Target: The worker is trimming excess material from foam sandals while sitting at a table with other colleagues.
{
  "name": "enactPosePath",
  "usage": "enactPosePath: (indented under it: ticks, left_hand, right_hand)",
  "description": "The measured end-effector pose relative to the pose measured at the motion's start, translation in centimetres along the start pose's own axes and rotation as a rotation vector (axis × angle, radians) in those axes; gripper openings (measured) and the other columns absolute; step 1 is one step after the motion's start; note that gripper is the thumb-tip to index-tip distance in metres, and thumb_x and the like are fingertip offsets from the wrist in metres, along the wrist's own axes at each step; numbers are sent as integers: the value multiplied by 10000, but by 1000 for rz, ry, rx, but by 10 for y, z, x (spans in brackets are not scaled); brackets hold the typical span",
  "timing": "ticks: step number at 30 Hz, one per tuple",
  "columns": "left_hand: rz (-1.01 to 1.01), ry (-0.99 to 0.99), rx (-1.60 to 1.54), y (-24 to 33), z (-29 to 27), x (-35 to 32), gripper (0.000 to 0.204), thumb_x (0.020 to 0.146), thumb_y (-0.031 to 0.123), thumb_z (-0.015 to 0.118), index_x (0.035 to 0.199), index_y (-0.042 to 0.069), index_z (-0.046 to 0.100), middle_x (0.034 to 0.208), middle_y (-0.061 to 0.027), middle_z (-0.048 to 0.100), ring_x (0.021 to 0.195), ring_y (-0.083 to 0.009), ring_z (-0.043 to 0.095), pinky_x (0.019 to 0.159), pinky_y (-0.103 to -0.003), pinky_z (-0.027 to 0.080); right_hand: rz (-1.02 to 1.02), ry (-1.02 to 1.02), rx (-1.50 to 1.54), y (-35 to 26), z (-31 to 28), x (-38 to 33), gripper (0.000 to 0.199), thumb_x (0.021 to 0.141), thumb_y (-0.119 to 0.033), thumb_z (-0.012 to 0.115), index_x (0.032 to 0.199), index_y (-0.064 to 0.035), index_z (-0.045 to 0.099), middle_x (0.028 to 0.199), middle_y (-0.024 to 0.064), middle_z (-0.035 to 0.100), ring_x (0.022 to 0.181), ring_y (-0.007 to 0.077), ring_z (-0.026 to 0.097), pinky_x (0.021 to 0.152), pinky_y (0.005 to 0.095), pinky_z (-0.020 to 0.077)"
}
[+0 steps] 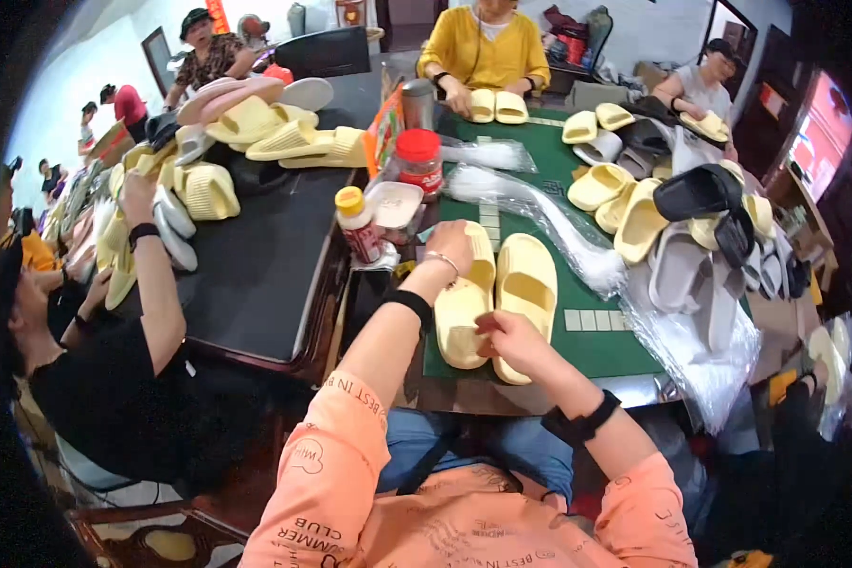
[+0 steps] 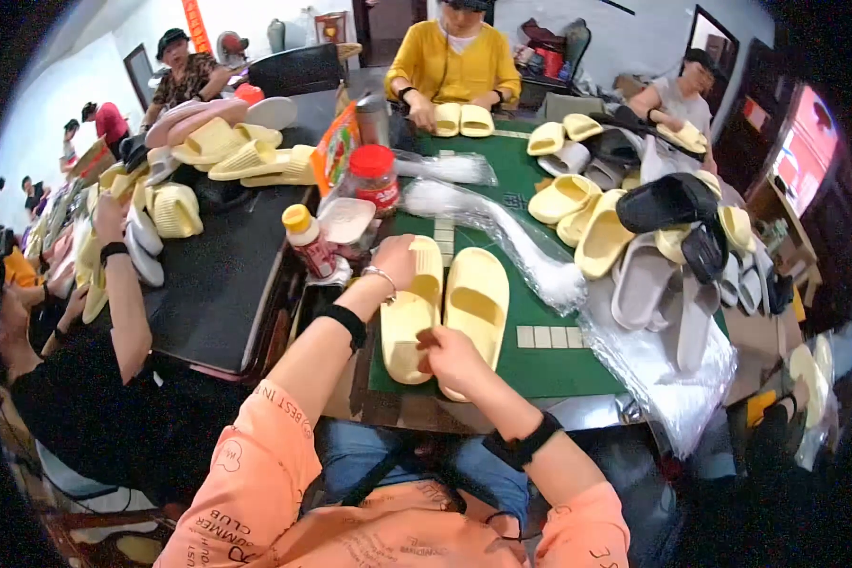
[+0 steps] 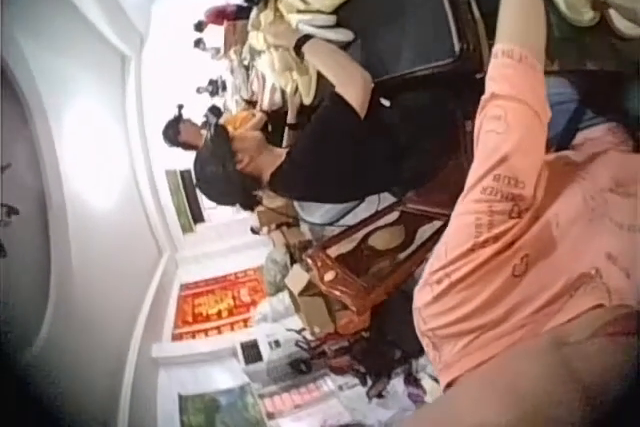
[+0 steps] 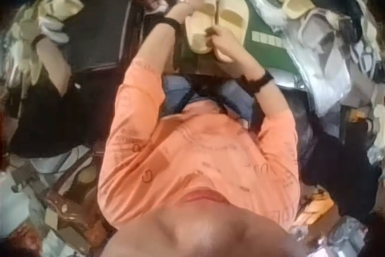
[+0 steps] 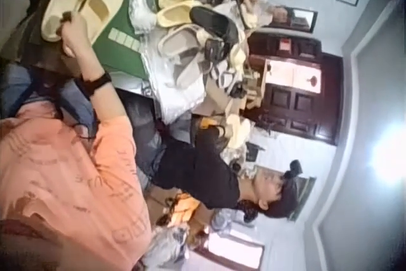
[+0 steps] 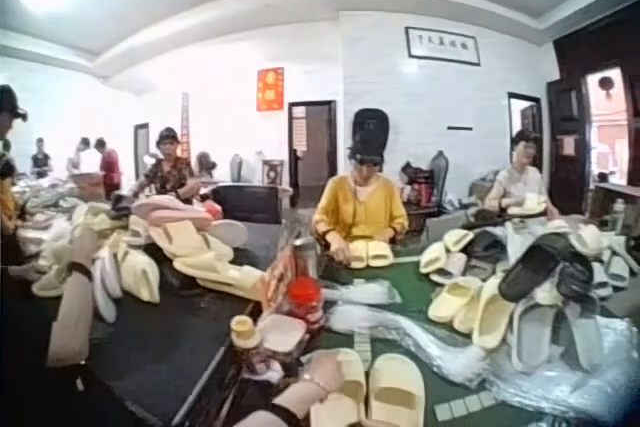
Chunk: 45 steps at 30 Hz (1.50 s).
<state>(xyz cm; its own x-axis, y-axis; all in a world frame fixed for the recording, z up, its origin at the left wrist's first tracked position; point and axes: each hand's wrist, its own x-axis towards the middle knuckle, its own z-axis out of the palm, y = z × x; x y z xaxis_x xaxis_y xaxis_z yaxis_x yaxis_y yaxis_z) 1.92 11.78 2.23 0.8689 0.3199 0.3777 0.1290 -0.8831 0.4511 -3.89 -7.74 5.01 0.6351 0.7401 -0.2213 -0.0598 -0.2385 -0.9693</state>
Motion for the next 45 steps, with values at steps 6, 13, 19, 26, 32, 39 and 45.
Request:
enactPosePath:
  ticks: [6, 13, 19, 26, 32, 39, 45]
  left_hand:
    - [-79, -371, 33, -12, 10, 19, 290, 779, 215, 393, 842, 12, 590, 868, -206, 567, 840, -354, 532, 747, -393, 428]
    - [-425, -528, 46, -5, 12, 25, 360, 779, 315, 387, 876, 48, 609, 936, -174, 577, 888, -322, 542, 759, -366, 424]
    - [28, -628, 426, -3, 27, 38, 324, 731, 336, 520, 890, 73, 622, 913, -96, 608, 797, -254, 589, 682, -317, 454]
    - [-413, -105, -467, 11, 15, 30, 194, 677, 253, 563, 766, 103, 648, 801, -136, 602, 757, -278, 585, 675, -323, 454]
    - [-287, -101, -603, 38, 16, 29, 172, 705, 215, 535, 729, 89, 650, 754, -115, 610, 724, -254, 590, 665, -314, 454]
    - [-319, -288, -504, 42, 31, 17, 176, 715, 230, 531, 736, 110, 660, 788, -106, 616, 751, -255, 586, 708, -317, 452]
    - [-338, -325, -456, 51, 31, 21, 192, 736, 217, 492, 752, 131, 663, 827, -100, 614, 788, -247, 583, 739, -320, 448]
  right_hand:
    - [123, -69, -165, -9, 11, 42, 274, 761, 17, 364, 1010, 66, 465, 861, 103, 542, 640, 154, 551, 563, 280, 458]
    - [-152, 62, -856, 4, 23, 85, 289, 692, -18, 458, 971, 57, 473, 887, 232, 544, 851, 372, 519, 717, 376, 431]
    - [-223, 162, -625, 13, 17, 74, 280, 713, -13, 429, 985, 30, 478, 890, 228, 546, 854, 368, 521, 741, 371, 423]
    - [-138, 258, -780, -21, -48, -53, 237, 749, -17, 451, 983, -10, 479, 777, 200, 570, 743, 375, 543, 637, 397, 435]
    - [-383, 448, -1222, -15, -98, -108, 30, 677, -53, 550, 687, -47, 578, 630, 110, 528, 638, 281, 527, 579, 363, 413]
    - [-539, 275, -822, -13, -46, -57, 84, 706, -72, 520, 739, -32, 587, 708, 129, 568, 702, 299, 540, 638, 370, 439]
    - [-449, 190, -867, 23, -56, 6, 136, 723, -35, 459, 826, 27, 522, 865, 191, 542, 825, 351, 500, 700, 402, 425]
